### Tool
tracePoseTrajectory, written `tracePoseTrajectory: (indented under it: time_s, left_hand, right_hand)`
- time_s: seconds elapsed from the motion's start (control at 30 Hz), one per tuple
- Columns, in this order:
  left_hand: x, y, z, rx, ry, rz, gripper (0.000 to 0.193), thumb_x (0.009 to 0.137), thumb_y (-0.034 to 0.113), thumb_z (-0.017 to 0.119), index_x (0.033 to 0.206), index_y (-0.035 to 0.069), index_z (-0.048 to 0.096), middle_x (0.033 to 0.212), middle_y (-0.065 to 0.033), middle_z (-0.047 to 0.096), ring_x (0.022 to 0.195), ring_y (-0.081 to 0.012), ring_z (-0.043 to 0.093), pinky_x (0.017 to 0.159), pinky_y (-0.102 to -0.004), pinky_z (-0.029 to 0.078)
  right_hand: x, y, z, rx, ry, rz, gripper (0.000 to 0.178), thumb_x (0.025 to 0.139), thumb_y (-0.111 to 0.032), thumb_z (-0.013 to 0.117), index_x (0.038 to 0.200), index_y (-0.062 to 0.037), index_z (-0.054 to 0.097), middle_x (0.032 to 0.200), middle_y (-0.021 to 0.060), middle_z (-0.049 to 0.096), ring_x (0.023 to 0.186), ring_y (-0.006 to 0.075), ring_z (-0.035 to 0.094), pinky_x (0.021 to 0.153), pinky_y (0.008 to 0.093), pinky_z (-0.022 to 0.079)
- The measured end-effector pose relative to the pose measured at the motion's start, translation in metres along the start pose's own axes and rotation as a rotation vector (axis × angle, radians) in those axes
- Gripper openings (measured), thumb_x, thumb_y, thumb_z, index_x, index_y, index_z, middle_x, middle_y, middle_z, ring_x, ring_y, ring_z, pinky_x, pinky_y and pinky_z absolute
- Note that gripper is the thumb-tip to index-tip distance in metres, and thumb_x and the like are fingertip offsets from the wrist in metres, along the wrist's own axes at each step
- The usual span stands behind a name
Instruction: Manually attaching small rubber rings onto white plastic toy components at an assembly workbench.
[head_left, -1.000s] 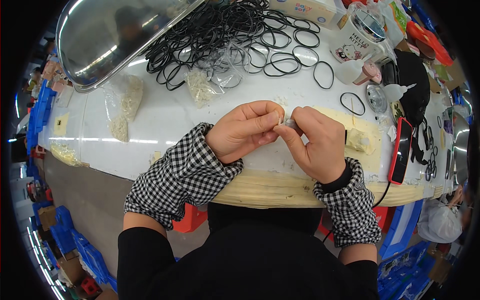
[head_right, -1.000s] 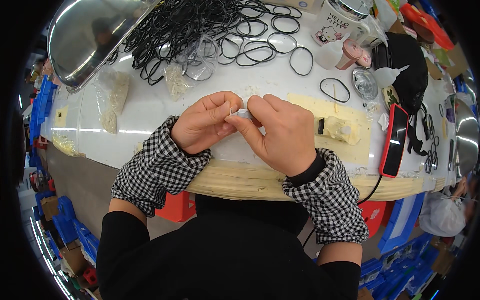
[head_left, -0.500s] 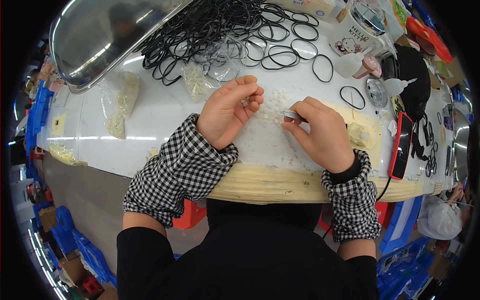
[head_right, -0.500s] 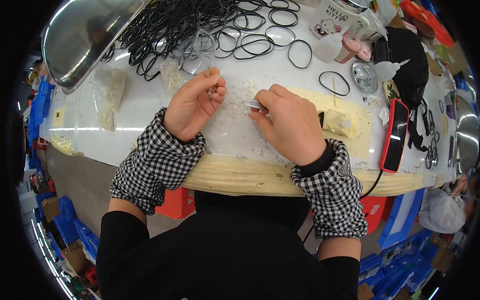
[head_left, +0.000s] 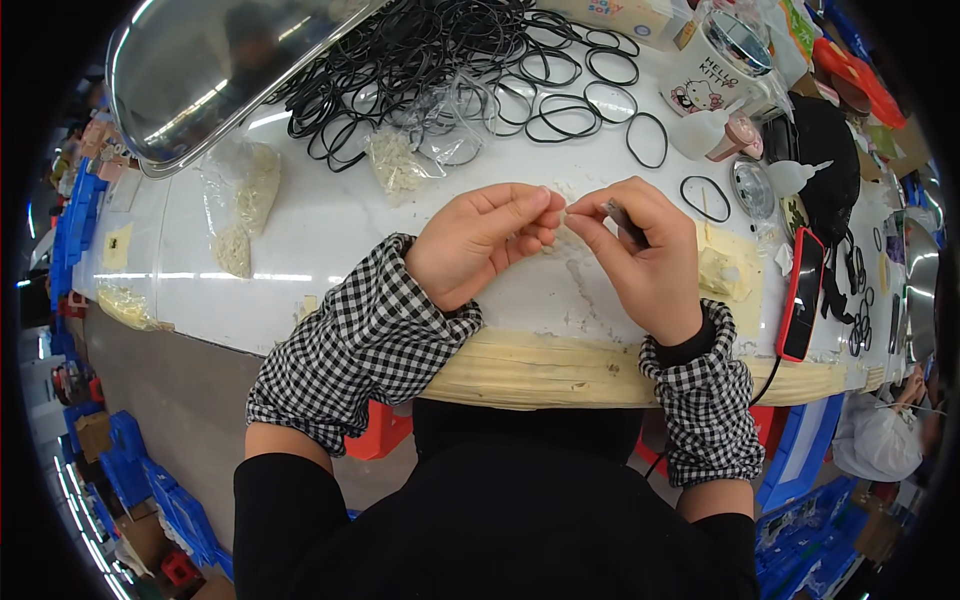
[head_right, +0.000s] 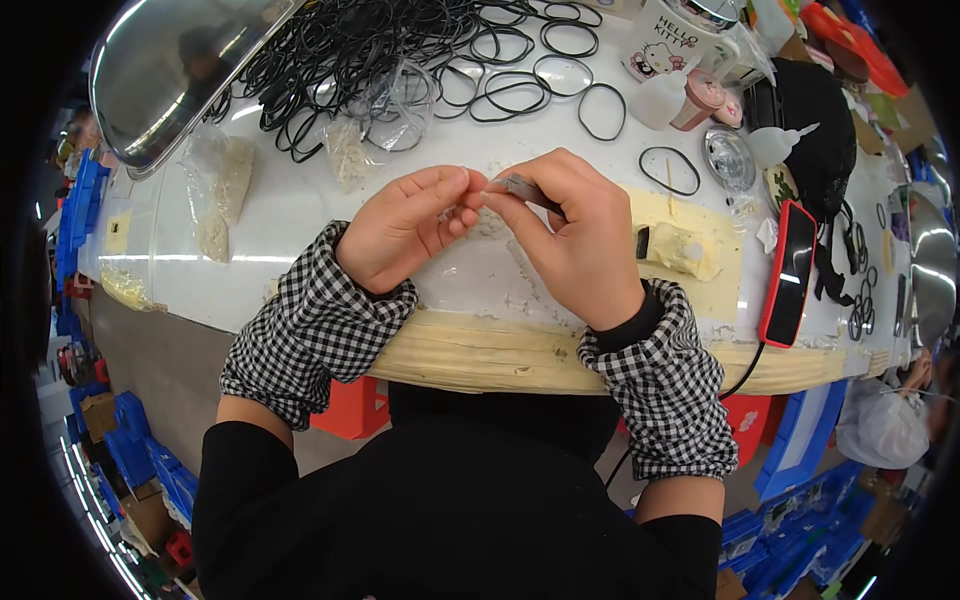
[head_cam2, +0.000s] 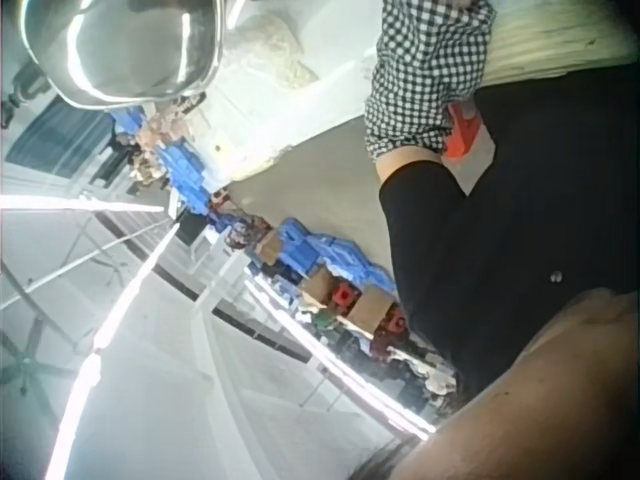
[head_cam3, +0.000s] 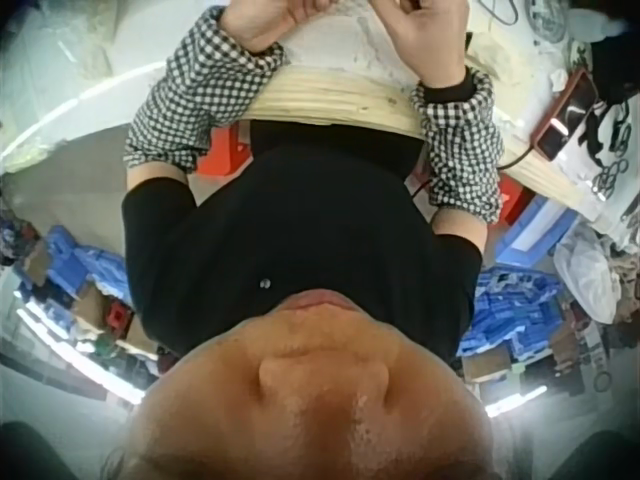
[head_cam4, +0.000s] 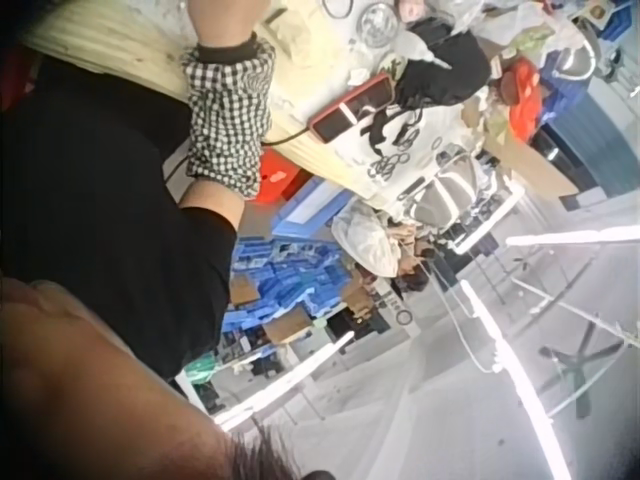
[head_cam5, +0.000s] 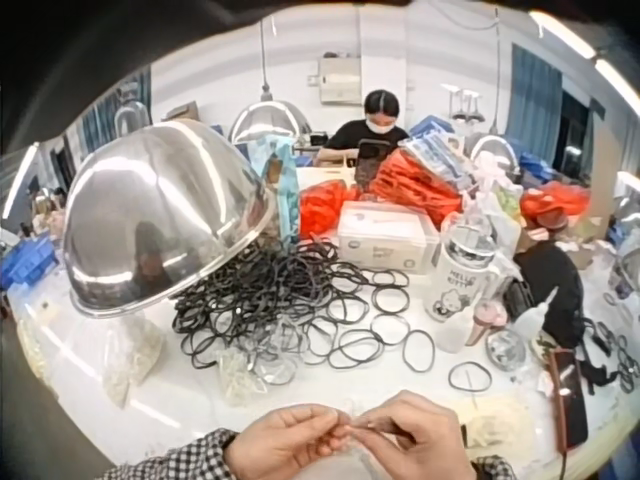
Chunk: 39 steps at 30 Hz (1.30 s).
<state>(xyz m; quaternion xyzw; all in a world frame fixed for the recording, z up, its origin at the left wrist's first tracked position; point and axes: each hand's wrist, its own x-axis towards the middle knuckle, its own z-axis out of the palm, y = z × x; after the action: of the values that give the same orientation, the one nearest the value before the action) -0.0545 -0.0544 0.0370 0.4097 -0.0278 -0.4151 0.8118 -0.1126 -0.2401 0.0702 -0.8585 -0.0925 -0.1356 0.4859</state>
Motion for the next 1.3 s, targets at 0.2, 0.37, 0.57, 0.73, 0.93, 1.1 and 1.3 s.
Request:
tracePoseTrajectory:
  time_s: [0.2, 0.37, 0.57, 0.73, 0.93, 1.1, 1.3]
  left_hand:
    - [-0.002, -0.001, 0.005, 0.041, -0.119, -0.080, 0.022, 0.097, 0.020, 0.048, 0.101, 0.001, 0.056, 0.089, -0.0010, 0.056, 0.076, -0.0050, 0.048, 0.067, -0.0157, 0.043]
    - [-0.001, 0.001, 0.007, -0.109, -0.180, -0.043, 0.014, 0.093, 0.016, 0.055, 0.096, 0.003, 0.060, 0.082, 0.0005, 0.058, 0.075, -0.0053, 0.052, 0.068, -0.0172, 0.045]
    - [-0.002, -0.004, 0.008, -0.055, -0.092, 0.020, 0.014, 0.093, 0.016, 0.055, 0.097, 0.003, 0.061, 0.083, -0.0001, 0.059, 0.076, -0.0062, 0.053, 0.070, -0.0190, 0.045]
    - [-0.003, -0.003, 0.007, 0.030, -0.118, 0.089, 0.016, 0.093, 0.016, 0.056, 0.097, 0.002, 0.062, 0.084, -0.0009, 0.060, 0.076, -0.0069, 0.053, 0.071, -0.0206, 0.045]
    - [-0.004, -0.003, 0.007, 0.002, -0.156, 0.067, 0.017, 0.093, 0.016, 0.055, 0.099, 0.001, 0.061, 0.084, -0.0001, 0.059, 0.075, -0.0063, 0.052, 0.071, -0.0207, 0.045]
    - [-0.001, -0.003, 0.007, -0.086, -0.228, 0.066, 0.018, 0.095, 0.016, 0.053, 0.102, 0.001, 0.059, 0.086, 0.0014, 0.057, 0.077, -0.0052, 0.051, 0.072, -0.0198, 0.045]
    - [-0.003, -0.002, 0.011, -0.111, -0.271, 0.044, 0.019, 0.097, 0.020, 0.048, 0.101, 0.003, 0.055, 0.084, 0.0024, 0.052, 0.076, -0.0058, 0.046, 0.072, -0.0197, 0.041]
  right_hand:
    - [-0.002, -0.005, 0.000, 0.107, 0.064, 0.012, 0.011, 0.075, -0.002, 0.071, 0.085, -0.0055, 0.069, 0.076, 0.0003, 0.060, 0.057, 0.0030, 0.047, 0.044, 0.0179, 0.029]
    - [-0.004, -0.010, 0.003, 0.109, 0.093, -0.048, 0.017, 0.074, 0.005, 0.067, 0.087, -0.0044, 0.070, 0.077, 0.0016, 0.060, 0.061, 0.0038, 0.051, 0.046, 0.0178, 0.033]
    - [-0.005, -0.005, 0.004, 0.097, 0.077, -0.132, 0.032, 0.070, 0.012, 0.061, 0.097, -0.0024, 0.069, 0.081, 0.0058, 0.061, 0.070, 0.0106, 0.059, 0.057, 0.0210, 0.045]
    - [-0.005, 0.001, 0.007, 0.072, 0.084, -0.201, 0.039, 0.066, 0.014, 0.057, 0.099, -0.0023, 0.069, 0.082, 0.0068, 0.061, 0.070, 0.0131, 0.061, 0.059, 0.0223, 0.048]
    - [-0.006, -0.004, 0.004, 0.017, 0.085, -0.224, 0.041, 0.064, 0.013, 0.058, 0.100, -0.0032, 0.068, 0.081, 0.0069, 0.061, 0.065, 0.0132, 0.061, 0.056, 0.0227, 0.049]
    - [-0.008, -0.004, 0.005, -0.088, 0.102, -0.265, 0.041, 0.064, 0.011, 0.062, 0.102, -0.0043, 0.068, 0.080, 0.0061, 0.060, 0.061, 0.0137, 0.060, 0.054, 0.0230, 0.049]
    - [-0.006, -0.015, 0.004, -0.122, 0.055, -0.131, 0.019, 0.076, -0.008, 0.068, 0.093, -0.0033, 0.062, 0.071, 0.0052, 0.058, 0.057, 0.0154, 0.058, 0.050, 0.0264, 0.045]
